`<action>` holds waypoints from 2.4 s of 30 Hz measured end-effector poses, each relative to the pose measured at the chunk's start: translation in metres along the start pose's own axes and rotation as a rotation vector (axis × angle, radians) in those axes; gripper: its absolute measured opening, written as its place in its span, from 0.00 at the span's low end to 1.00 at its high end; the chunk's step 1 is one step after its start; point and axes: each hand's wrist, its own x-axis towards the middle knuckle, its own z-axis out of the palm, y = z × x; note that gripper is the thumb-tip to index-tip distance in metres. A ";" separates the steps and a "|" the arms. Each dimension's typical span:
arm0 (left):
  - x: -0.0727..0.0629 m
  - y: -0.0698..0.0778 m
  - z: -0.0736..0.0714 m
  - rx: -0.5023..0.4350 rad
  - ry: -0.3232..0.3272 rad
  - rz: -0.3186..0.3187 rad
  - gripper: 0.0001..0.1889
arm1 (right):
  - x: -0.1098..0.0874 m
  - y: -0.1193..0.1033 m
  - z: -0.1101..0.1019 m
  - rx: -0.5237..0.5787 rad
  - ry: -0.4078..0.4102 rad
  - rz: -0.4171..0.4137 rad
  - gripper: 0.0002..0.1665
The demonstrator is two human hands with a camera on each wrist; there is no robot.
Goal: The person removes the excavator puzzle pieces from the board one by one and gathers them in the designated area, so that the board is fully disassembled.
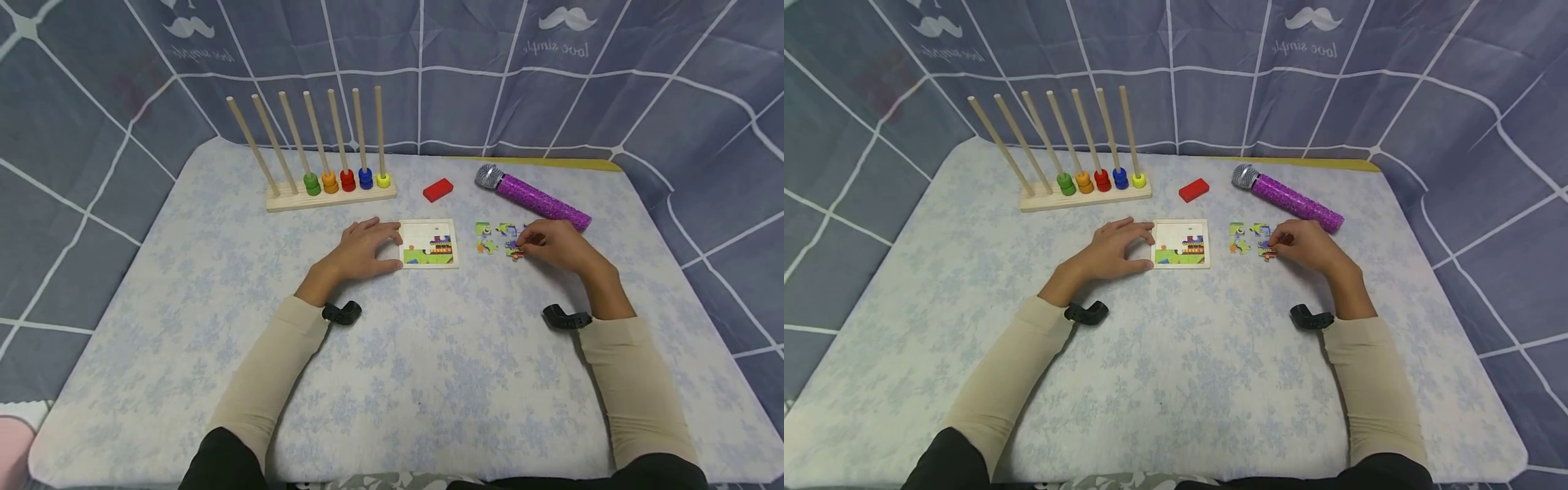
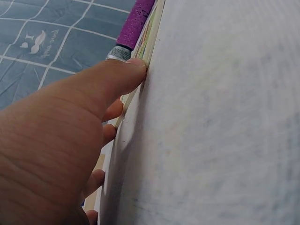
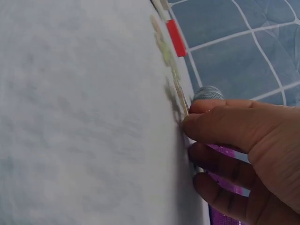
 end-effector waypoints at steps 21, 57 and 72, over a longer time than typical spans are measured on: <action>-0.002 -0.003 0.001 -0.010 0.010 -0.001 0.21 | 0.008 -0.006 0.009 -0.109 0.079 -0.047 0.05; -0.001 -0.001 0.003 -0.018 0.024 0.013 0.22 | 0.013 -0.032 -0.002 -0.022 -0.064 -0.116 0.08; -0.001 -0.002 0.005 -0.023 0.018 0.005 0.21 | 0.078 -0.106 0.046 -0.190 -0.325 -0.113 0.16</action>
